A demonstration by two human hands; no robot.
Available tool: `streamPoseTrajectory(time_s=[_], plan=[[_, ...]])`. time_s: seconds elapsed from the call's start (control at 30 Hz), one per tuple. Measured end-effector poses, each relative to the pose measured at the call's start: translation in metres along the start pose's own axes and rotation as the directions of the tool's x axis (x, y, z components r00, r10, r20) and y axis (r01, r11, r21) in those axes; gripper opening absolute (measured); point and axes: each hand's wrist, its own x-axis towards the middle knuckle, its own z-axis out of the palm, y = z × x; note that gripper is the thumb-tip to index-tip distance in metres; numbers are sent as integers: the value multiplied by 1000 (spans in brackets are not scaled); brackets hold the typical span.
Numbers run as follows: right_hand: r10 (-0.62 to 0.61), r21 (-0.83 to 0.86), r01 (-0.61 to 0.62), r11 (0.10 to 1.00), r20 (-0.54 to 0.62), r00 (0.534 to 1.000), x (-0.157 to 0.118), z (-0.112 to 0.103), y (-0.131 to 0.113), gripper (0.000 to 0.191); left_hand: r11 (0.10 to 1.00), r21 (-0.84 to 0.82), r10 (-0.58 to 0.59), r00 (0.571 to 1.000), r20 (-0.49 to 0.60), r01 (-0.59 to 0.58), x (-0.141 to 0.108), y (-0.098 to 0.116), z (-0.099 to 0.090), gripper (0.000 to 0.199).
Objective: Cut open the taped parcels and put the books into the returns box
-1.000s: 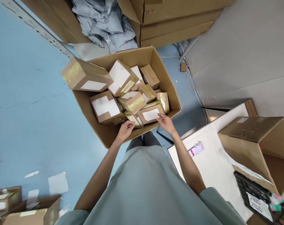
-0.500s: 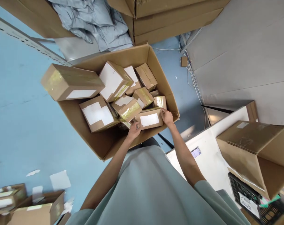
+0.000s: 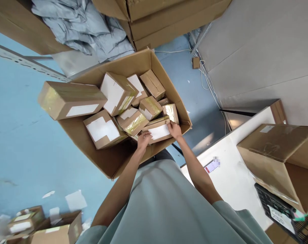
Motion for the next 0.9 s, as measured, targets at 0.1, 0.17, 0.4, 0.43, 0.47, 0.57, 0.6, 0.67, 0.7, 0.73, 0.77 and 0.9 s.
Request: streamPoseTrajectory(time_s=[0.1,0.17,0.4,0.43,0.47,0.57,0.6,0.67,0.7,0.73,0.77,0.9], plan=[[-45,99,54,994,-87,995,-15,-15,-9,52,999,-42,29,1000,-7,-29,-33,2,-12,18],[-102,159,129,979,-166,981,-30,-30,-14,55,989,-135,63,997,-35,-67,-59,-1,-23,26],[-190,254,339,906,-472,861,-117,-69,-18,68,909,-381,189,982,23,-166,-127,-5,-55,55],[-188,257,358,898,-511,839,-132,-71,-15,66,916,-357,220,973,66,-183,-132,-4,-56,59],[-182,260,372,891,-546,818,-146,-74,-10,63,923,-330,244,964,108,-197,-137,-4,-56,63],[-140,272,397,877,-643,753,-188,-81,15,51,941,-253,288,924,253,-224,-153,-7,-43,71],[-125,279,404,871,-670,732,-201,-84,26,47,945,-230,296,906,302,-232,-159,-9,-36,72],[-97,288,417,862,-715,693,-225,-90,51,41,945,-187,323,864,387,-270,-173,-14,-22,73],[-84,289,420,860,-732,676,-238,-94,65,40,941,-161,338,843,419,-297,-181,-17,-15,72],[-70,293,418,860,-744,665,-250,-97,80,39,936,-130,350,822,450,-327,-190,-20,-8,70],[-51,301,410,861,-751,658,-263,-100,96,39,930,-96,355,799,485,-355,-198,-22,0,68],[83,374,319,871,-751,655,-313,-109,166,38,911,63,264,692,672,-408,-239,-35,39,59]])
